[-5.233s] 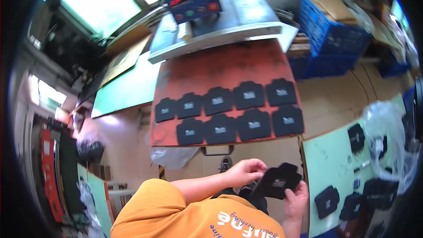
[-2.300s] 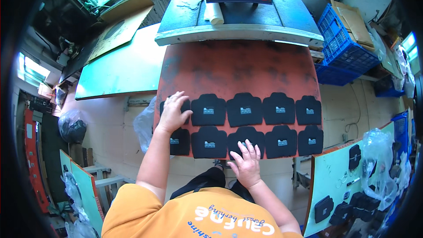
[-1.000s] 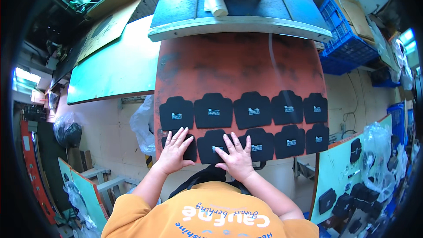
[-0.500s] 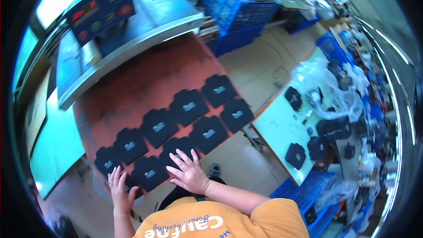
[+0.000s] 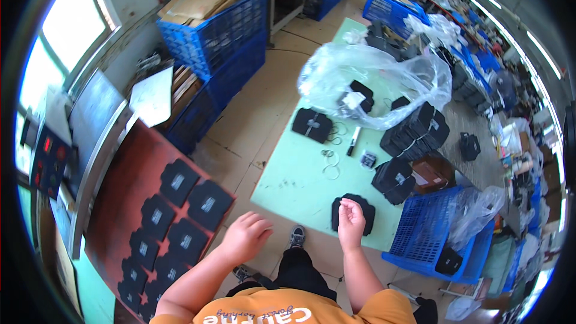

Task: Placing shoe components onto a heat press, aligning small labels, and operating the machine.

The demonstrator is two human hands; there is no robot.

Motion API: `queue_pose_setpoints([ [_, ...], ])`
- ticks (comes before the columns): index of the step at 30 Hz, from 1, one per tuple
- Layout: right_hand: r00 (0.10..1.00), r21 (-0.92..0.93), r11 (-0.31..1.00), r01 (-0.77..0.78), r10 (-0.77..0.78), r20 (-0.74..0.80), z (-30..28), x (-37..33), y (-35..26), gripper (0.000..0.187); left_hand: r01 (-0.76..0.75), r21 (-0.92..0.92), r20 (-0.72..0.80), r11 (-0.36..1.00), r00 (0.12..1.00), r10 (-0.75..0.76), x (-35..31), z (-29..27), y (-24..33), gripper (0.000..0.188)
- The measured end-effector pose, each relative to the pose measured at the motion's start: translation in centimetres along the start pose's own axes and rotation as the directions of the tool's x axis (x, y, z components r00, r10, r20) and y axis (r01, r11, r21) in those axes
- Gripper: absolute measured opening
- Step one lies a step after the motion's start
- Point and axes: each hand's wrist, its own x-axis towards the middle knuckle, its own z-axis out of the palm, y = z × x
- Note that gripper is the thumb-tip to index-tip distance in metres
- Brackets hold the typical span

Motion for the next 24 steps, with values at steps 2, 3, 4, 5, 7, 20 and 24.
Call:
queue_pose_setpoints([
  [2,0.981,0.227,0.955,-0.191,0.19,0.03,-1.5,1.9,1.3,0.013,-0.004,-0.031,0.044,1.0,0.999,0.006,6.6,5.5,-0.3,0.016],
  [3,0.957,0.3,0.909,-0.288,0.286,0.053,-2.0,2.7,1.2,0.014,-0.004,-0.033,0.071,0.999,0.997,0.007,9.9,8.2,-0.6,0.015],
  [4,0.923,0.368,0.849,-0.379,0.375,0.085,-2.6,3.5,0.8,0.015,-0.025,-0.042,0.096,0.999,0.995,0.029,13.2,11.0,-0.9,0.014],
  [5,0.909,0.441,0.8,-0.407,0.403,0.107,-3.0,4.2,1.0,0.013,-0.048,-0.032,0.131,0.998,0.99,0.052,16.3,13.8,-1.0,0.015],
  [7,0.892,0.48,0.76,-0.437,0.435,0.123,-3.9,5.4,1.2,0.012,-0.079,0.096,0.253,0.992,0.966,0.052,21.9,19.1,-1.4,0.02],
  [20,0.86,0.57,0.654,-0.497,0.46,0.222,-7.8,7.7,2.6,0.012,-0.193,0.415,0.431,0.889,0.902,-0.005,30.3,27.0,-2.3,0.031],
  [24,0.862,0.544,0.674,-0.499,0.454,0.228,-7.8,7.8,3.1,0.011,-0.208,0.419,0.41,0.884,0.912,0.02,29.8,26.8,-2.3,0.029],
])
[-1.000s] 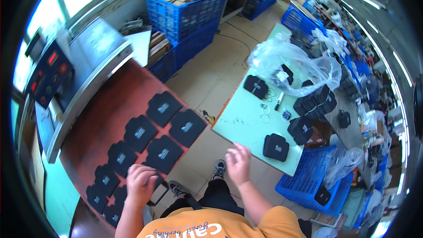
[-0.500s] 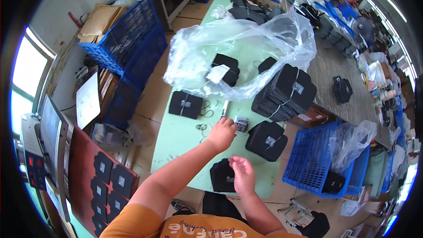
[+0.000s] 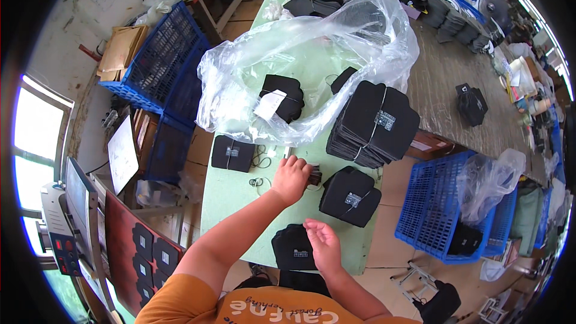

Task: Placing shoe components onto a heat press, aligning small labels, and operating the machine.

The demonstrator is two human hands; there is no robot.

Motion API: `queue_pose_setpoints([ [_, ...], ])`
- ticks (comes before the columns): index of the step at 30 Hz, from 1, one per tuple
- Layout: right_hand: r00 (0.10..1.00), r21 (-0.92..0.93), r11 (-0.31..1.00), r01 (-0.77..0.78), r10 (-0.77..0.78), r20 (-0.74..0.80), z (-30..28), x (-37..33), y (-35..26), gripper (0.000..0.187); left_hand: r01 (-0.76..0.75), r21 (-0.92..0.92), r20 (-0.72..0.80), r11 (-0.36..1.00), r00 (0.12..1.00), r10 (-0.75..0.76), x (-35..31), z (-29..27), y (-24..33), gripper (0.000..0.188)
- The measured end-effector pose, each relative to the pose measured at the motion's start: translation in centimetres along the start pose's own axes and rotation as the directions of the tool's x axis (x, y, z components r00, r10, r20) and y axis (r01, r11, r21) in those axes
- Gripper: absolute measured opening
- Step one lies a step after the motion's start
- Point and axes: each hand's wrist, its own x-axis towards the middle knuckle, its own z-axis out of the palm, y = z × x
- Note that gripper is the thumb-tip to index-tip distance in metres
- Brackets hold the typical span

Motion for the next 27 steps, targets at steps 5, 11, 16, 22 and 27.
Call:
queue_pose_setpoints([
  [5,1.0,0.0,1.0,-0.01,0.01,0.01,0.1,-0.2,-0.1,0.011,-0.005,-0.131,-0.052,0.991,0.999,-0.002,-0.5,-0.1,0.1,0.024],
  [11,0.993,0.1,0.989,-0.107,0.101,0.066,0.5,-0.3,-0.3,0.012,0.03,-0.469,-0.116,0.883,0.989,-0.096,-1.2,0.5,-0.6,0.021],
  [16,0.981,0.407,0.895,-0.179,0.133,0.14,3.3,0.9,-1.3,0.035,0.446,-0.796,0.304,0.41,0.879,-0.367,-4.5,-5.2,-1.0,0.02],
  [22,0.911,0.561,0.753,-0.345,0.124,0.394,8.9,1.8,0.9,0.044,0.414,-0.884,0.299,0.215,0.857,-0.42,-14.9,-9.1,-0.1,0.018],
  [27,0.816,0.489,0.69,-0.533,0.267,0.513,14.3,-0.5,3.7,0.031,0.333,-0.548,-0.357,0.768,0.737,-0.575,-23.0,-11.2,-1.0,0.015],
])
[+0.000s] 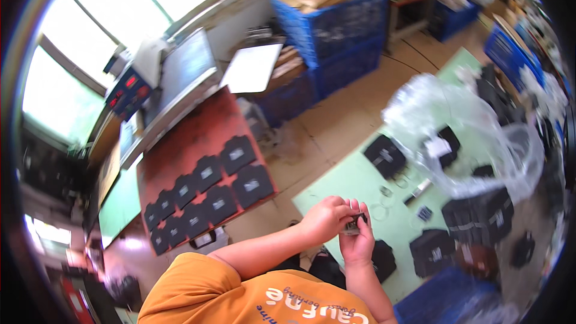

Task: Placing shoe components onto a heat press, aligning small labels, and operating the machine.

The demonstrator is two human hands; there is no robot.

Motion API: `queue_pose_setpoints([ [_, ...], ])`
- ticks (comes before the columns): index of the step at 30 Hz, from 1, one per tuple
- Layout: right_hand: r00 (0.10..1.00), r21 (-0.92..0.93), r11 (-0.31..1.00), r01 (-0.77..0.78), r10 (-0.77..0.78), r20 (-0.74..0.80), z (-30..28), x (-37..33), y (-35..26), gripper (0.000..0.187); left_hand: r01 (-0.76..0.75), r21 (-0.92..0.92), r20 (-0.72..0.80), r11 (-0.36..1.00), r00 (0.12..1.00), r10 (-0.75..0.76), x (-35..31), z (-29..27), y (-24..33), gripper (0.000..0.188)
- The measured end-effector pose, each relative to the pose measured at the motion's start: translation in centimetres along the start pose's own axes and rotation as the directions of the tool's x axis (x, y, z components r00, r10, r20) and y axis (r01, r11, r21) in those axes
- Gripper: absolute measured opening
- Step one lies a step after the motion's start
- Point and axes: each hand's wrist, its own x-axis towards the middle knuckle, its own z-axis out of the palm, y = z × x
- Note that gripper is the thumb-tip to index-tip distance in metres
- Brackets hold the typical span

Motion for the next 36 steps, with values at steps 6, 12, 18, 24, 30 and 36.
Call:
queue_pose_setpoints([
  [6,0.942,-0.075,0.939,-0.335,0.333,-0.028,4.1,2.1,8.8,0.027,0.149,0.116,-0.31,0.982,0.945,-0.107,-5.7,-8.3,-4.0,0.012],
  [12,0.798,-0.13,0.79,-0.599,0.573,-0.188,7.8,4.4,15.9,0.026,0.546,-0.551,-0.253,0.631,0.611,-0.75,-9.5,-20.6,-13.5,0.003],
  [18,0.744,-0.236,0.708,-0.665,0.653,-0.137,7.8,7.7,20.5,0.025,0.749,-0.379,-0.134,0.543,0.537,-0.833,-8.5,-25.4,-21.3,0.011],
  [24,0.768,-0.29,0.711,-0.64,0.605,-0.21,9.3,11.3,23.2,0.029,0.786,-0.252,-0.018,0.565,0.58,-0.815,-5.9,-25.1,-24.7,0.014],
  [30,0.761,-0.282,0.708,-0.648,0.588,-0.273,9.0,12.4,23.6,0.034,0.794,-0.017,-0.055,0.608,0.607,-0.793,-4.7,-24.4,-25.3,0.015],
  [36,0.746,-0.28,0.692,-0.665,0.597,-0.296,9.4,12.6,23.3,0.036,0.82,0.053,-0.063,0.57,0.573,-0.817,-4.3,-24.2,-25.0,0.014],
])
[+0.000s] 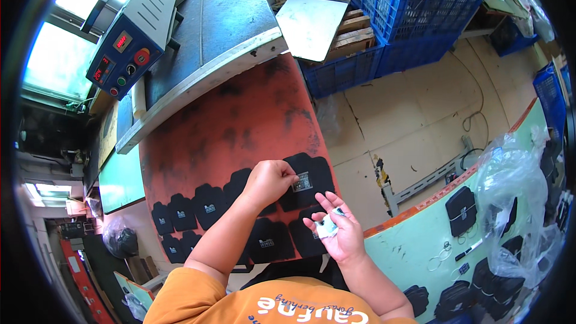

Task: Placing shoe components onto a heat press, aligning small labels, and operating the machine.

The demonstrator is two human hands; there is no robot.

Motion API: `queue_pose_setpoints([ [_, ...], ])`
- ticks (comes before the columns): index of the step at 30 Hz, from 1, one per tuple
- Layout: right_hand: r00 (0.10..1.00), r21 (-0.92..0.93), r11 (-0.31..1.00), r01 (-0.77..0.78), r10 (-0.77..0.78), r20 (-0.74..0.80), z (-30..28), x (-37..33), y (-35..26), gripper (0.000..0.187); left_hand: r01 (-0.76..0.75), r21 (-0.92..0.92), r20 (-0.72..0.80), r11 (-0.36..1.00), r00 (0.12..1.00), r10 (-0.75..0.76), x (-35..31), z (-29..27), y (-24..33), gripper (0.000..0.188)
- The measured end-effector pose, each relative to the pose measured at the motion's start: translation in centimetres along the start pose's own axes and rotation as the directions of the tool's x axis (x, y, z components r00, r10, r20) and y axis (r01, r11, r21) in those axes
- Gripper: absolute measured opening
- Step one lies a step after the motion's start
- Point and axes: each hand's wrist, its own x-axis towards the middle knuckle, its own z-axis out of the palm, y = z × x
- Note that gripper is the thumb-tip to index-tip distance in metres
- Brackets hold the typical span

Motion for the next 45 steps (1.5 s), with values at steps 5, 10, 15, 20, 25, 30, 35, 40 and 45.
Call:
queue_pose_setpoints([
  [5,1.0,-0.001,1.0,-0.013,0.013,-0.007,0.0,0.0,-0.2,0.036,0.025,-0.008,-0.012,1.0,1.0,-0.025,-0.1,0.1,0.2,0.014],
  [10,1.0,0.005,1.0,-0.019,0.019,0.009,0.0,-0.1,-0.3,0.036,0.017,0.014,-0.03,1.0,0.999,-0.017,-0.1,0.3,0.1,0.013],
  [15,1.0,0.008,1.0,-0.022,0.022,0.014,0.0,-0.1,-0.4,0.035,0.022,0.007,-0.056,1.0,0.998,-0.021,-0.2,0.5,0.3,0.013],
  [20,0.999,-0.002,1.0,-0.024,0.024,0.027,-0.1,-0.1,-0.5,0.035,0.015,0.015,-0.067,1.0,0.998,-0.014,-0.1,0.6,0.2,0.014],
  [25,0.998,-0.023,0.999,-0.037,0.038,0.056,0.4,0.0,-0.5,0.036,0.011,0.028,-0.064,1.0,0.998,-0.009,-0.1,0.5,0.2,0.014],
  [30,0.996,-0.035,0.998,-0.048,0.051,0.077,0.4,0.4,-0.2,0.037,0.017,0.032,-0.065,0.999,0.998,-0.014,-0.1,0.5,0.3,0.014],
  [35,0.992,-0.011,0.998,-0.056,0.057,0.114,0.4,0.8,-0.1,0.037,0.032,0.042,-0.064,0.999,0.998,-0.029,-0.2,0.4,0.6,0.015],
  [40,0.99,-0.003,0.999,-0.05,0.05,0.131,0.2,1.1,0.2,0.038,0.015,0.062,-0.077,0.998,0.997,-0.01,-0.1,0.6,0.3,0.015],
  [45,0.991,0.001,0.998,-0.06,0.059,0.124,0.3,1.2,0.2,0.038,0.007,0.072,-0.075,0.997,0.997,-0.002,-0.1,0.6,0.3,0.015],
])
